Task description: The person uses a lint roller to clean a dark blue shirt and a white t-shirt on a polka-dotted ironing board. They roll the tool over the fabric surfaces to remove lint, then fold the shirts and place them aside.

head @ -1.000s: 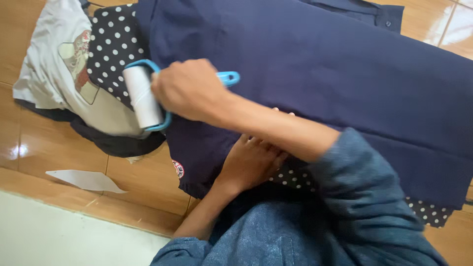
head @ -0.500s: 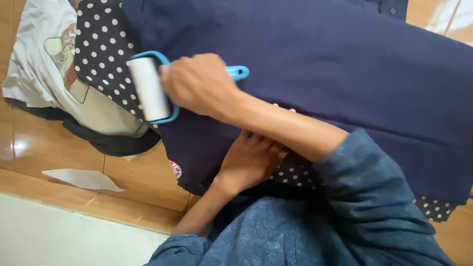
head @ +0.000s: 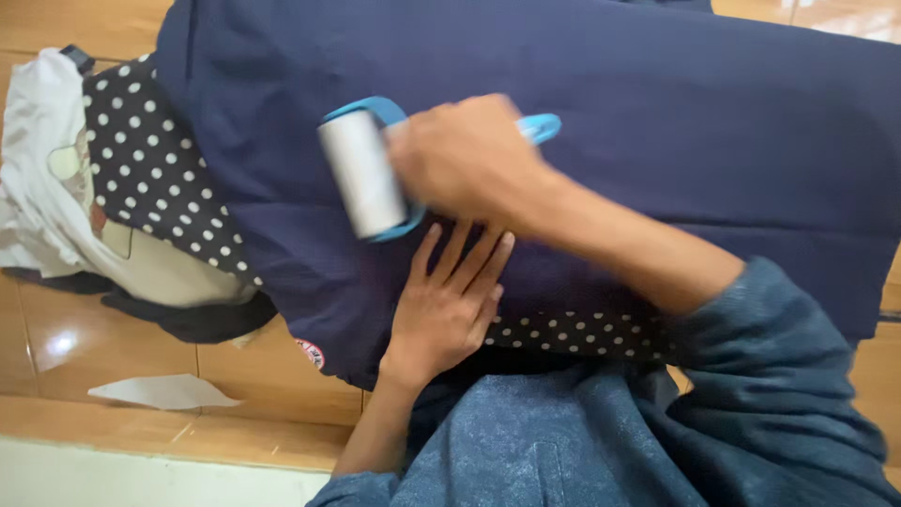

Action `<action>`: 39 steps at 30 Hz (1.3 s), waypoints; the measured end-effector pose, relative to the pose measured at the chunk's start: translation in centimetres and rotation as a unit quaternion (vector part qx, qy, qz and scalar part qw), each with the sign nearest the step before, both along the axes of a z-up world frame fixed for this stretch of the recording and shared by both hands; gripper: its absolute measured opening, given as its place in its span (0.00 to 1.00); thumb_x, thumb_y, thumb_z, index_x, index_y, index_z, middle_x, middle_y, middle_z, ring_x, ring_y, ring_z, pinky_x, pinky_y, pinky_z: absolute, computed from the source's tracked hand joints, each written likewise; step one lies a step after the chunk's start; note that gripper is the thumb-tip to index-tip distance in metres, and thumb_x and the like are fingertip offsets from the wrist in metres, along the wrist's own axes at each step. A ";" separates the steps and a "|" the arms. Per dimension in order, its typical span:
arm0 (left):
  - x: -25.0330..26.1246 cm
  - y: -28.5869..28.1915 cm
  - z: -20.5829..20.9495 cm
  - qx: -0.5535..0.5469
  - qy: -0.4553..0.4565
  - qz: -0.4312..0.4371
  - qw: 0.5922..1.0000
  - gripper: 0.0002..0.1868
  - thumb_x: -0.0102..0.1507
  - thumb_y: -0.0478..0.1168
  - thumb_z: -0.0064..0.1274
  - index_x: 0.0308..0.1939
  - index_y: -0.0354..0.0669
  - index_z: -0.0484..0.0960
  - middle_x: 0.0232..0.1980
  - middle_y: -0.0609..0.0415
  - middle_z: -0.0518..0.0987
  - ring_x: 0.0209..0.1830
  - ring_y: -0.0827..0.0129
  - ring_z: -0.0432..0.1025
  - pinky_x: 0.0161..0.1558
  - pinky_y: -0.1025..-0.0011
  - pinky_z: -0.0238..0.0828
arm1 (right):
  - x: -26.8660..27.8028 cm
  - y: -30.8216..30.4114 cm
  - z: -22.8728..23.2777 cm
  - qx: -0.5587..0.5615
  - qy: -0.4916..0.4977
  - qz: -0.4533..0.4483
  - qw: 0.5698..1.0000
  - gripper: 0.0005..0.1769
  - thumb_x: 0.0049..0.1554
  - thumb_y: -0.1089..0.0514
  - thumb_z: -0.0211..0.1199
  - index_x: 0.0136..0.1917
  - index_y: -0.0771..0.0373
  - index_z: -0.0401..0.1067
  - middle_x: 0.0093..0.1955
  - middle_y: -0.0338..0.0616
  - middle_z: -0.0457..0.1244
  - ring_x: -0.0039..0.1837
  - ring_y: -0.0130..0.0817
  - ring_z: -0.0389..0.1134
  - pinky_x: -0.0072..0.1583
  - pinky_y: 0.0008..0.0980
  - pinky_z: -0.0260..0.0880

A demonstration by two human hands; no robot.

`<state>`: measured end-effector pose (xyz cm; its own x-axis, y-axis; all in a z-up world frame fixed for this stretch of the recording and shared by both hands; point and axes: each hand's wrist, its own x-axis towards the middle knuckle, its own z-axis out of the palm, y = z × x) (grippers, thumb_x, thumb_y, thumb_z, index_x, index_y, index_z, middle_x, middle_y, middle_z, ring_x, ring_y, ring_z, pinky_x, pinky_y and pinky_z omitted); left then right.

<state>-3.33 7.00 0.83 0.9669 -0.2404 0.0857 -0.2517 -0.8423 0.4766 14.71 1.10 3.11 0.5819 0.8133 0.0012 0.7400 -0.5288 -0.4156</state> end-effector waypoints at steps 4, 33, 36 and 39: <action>0.0 0.0 0.2 0.003 -0.001 0.001 1.000 0.28 0.68 0.42 0.46 0.72 0.42 0.72 0.79 0.52 0.65 0.82 0.54 0.54 0.78 0.49 0.43 | 2.9 -7.2 -0.6 -0.070 -0.038 -0.039 0.996 0.27 0.68 0.48 0.46 0.35 0.62 0.76 0.31 0.55 0.67 0.33 0.56 0.69 0.38 0.54 0.69; -0.2 -0.1 0.1 -0.108 -0.006 0.054 0.993 0.32 0.76 0.53 0.19 0.67 0.45 0.78 0.73 0.56 0.74 0.81 0.55 0.60 0.80 0.50 0.45 | -0.6 -19.4 -0.9 -0.148 0.022 -0.151 0.977 0.30 0.70 0.45 0.40 0.38 0.59 0.76 0.33 0.49 0.69 0.36 0.49 0.70 0.44 0.46 0.71; -0.2 -0.1 0.4 -0.084 -0.004 0.052 0.995 0.26 0.74 0.47 0.30 0.67 0.42 0.78 0.73 0.56 0.74 0.80 0.56 0.60 0.80 0.52 0.45 | 0.0 -23.5 -1.3 -0.143 0.028 -0.203 0.968 0.30 0.69 0.45 0.43 0.37 0.59 0.77 0.32 0.50 0.69 0.36 0.51 0.71 0.43 0.48 0.71; -0.2 -0.3 0.4 -0.078 -0.006 0.055 0.995 0.22 0.71 0.41 0.39 0.66 0.43 0.79 0.72 0.56 0.74 0.80 0.57 0.60 0.79 0.53 0.45 | -0.4 -30.4 -2.7 -0.140 -0.035 -0.263 0.954 0.34 0.74 0.44 0.44 0.34 0.62 0.75 0.31 0.51 0.66 0.34 0.47 0.68 0.44 0.44 0.72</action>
<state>-3.53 6.71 1.24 0.9853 -0.1153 0.1257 -0.1681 -0.7814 0.6009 14.30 -29.32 0.42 0.9159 0.3831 -0.1197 0.3626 -0.9176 -0.1629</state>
